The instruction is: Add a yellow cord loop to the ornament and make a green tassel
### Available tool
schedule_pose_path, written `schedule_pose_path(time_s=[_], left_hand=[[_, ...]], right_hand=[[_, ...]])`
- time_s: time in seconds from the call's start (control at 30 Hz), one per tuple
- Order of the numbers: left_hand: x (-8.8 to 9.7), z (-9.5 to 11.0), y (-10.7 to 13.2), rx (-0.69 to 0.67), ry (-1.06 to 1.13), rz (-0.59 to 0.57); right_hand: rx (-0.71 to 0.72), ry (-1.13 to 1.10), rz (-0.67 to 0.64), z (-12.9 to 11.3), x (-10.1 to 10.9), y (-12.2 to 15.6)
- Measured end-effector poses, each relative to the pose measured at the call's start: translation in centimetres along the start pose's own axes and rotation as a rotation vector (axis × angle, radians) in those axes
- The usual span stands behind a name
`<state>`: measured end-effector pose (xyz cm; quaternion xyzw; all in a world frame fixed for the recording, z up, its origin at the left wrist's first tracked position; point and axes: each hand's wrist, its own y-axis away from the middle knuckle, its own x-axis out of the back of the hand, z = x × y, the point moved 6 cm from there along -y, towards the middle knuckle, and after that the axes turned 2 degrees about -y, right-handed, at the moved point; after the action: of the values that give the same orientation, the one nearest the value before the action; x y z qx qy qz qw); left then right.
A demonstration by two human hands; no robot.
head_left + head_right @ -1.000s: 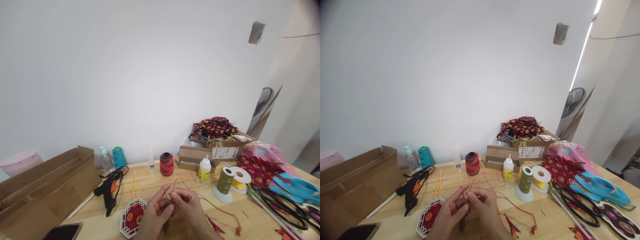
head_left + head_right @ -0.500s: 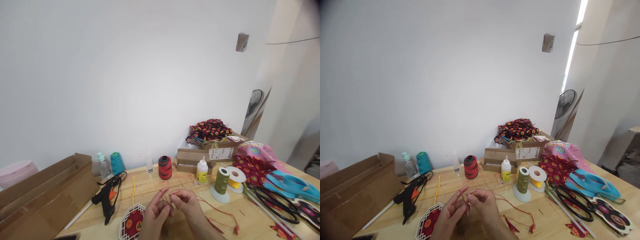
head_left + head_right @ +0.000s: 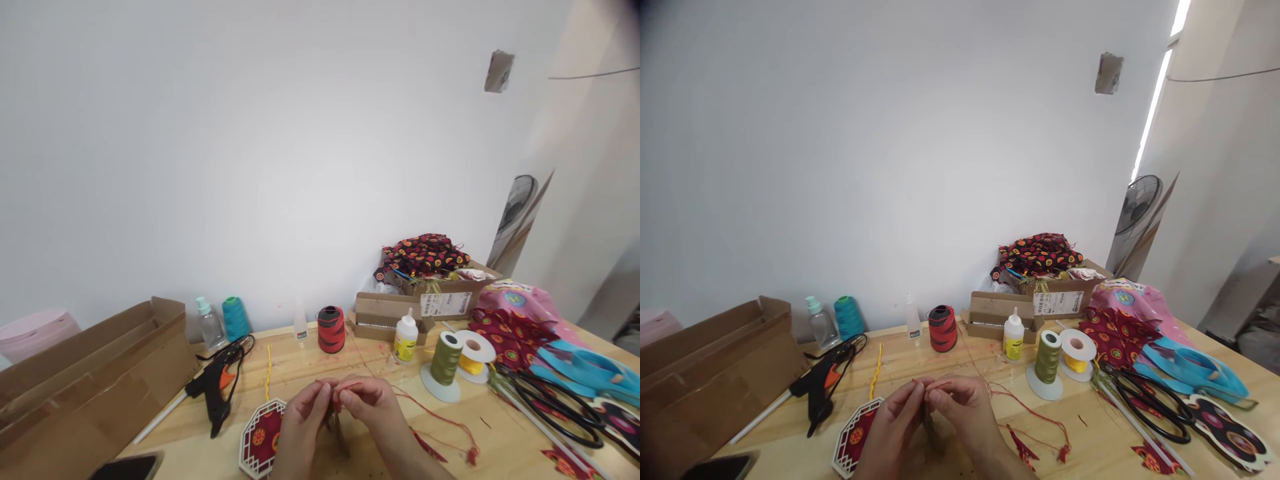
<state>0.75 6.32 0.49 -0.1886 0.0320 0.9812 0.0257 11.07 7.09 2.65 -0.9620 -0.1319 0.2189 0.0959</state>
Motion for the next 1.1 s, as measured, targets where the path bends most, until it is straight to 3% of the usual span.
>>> schedule_pose_path(time_s=[0.2, 0.37, 0.47, 0.57, 0.67, 0.8, 0.97, 1.1], left_hand=[[1.5, 0.0, -0.6, -0.042, -0.151, 0.077], [1.1, 0.7, -0.5, -0.133, -0.324, 0.029], [0.7, 0.6, -0.4, -0.107, -0.242, 0.015], [0.3, -0.1, -0.5, -0.007, -0.030, 0.012], [0.0, -0.4, -0.5, 0.036, 0.106, 0.012], [-0.4, -0.5, -0.5, 0.032, 0.022, -0.016], [-0.3, -0.3, -0.4, 0.023, -0.110, -0.045], [-0.6, -0.4, -0.2, 0.042, -0.150, -0.117]], right_hand=[[0.037, 0.031, 0.024, -0.4, -0.3, 0.5], [-0.057, 0.041, 0.027, 0.1, -0.5, 0.8], [-0.108, 0.054, 0.137, 0.5, 0.3, 0.7], [-0.079, 0.102, 0.261, 0.4, 1.4, 0.6], [-0.026, 0.173, 0.306, 0.0, 2.1, 0.5], [0.035, 0.168, 0.261, -0.3, 2.1, 0.3], [-0.029, 0.190, 0.318, -0.1, 2.5, 0.3], [-0.066, 0.135, 0.279, 0.1, 2.7, 0.3]])
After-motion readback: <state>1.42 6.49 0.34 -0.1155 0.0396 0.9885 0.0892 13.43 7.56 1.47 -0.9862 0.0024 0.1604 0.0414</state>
